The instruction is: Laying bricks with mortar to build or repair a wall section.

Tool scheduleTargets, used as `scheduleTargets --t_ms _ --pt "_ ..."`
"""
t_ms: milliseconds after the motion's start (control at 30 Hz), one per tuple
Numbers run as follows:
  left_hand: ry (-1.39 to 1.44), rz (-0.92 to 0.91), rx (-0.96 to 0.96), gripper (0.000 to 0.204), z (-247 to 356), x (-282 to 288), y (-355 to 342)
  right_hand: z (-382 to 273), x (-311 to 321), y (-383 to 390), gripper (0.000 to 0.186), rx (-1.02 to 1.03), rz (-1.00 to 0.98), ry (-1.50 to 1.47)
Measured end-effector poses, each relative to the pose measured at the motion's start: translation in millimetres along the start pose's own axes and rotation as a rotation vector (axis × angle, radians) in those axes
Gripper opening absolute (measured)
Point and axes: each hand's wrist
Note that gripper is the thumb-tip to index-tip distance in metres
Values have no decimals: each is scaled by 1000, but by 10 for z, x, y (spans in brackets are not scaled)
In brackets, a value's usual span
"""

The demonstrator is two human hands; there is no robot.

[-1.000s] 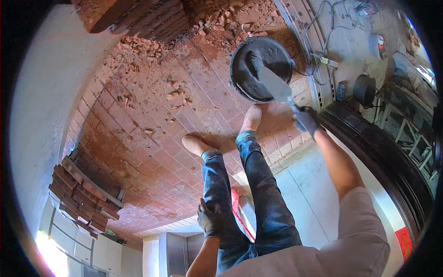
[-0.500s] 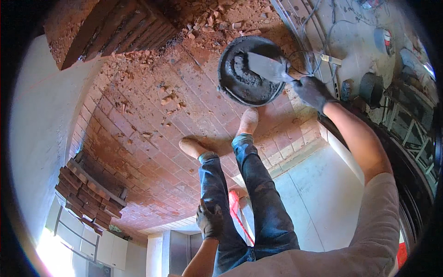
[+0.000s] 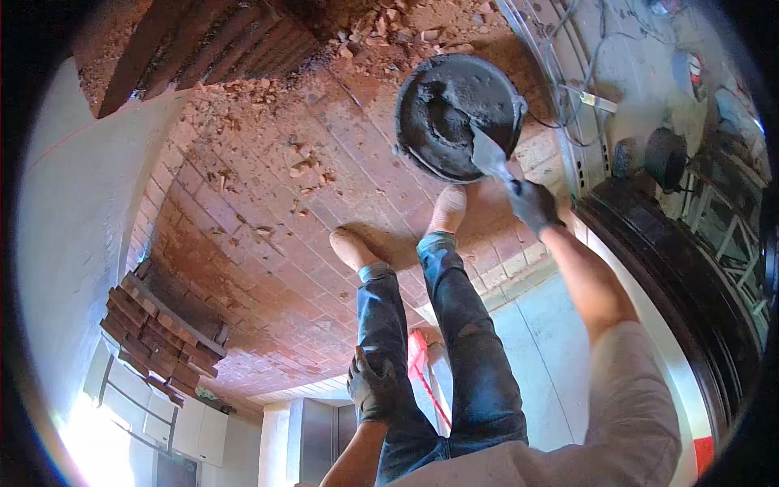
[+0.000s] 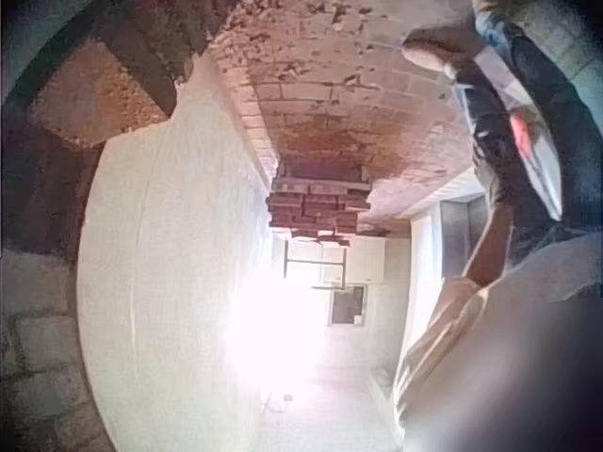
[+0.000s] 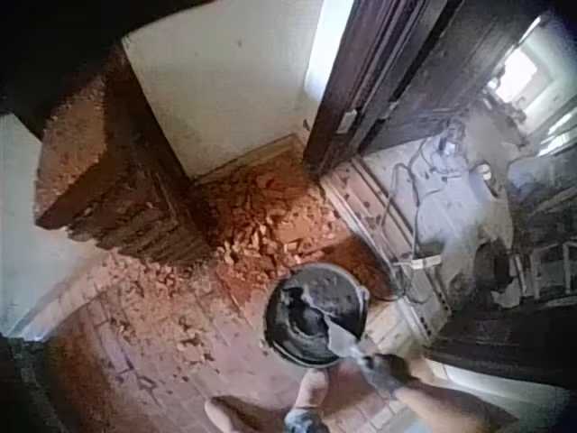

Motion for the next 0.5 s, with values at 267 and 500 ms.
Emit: scheduleTargets --t_ms 267,500 --pt "-41 -16 -51 75 52 4 -55 -434 329 244 47 -410 -906 -1582" --pt "-63 -11 -34 75 138 10 -41 -796 310 191 44 -262 -492 -1471"
Point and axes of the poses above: each hand's wrist, its own y-axis away from the middle knuckle, its own x-axis out of the back of the hand, z = x × y, and after that the axes turned 1 degree about y, right-handed
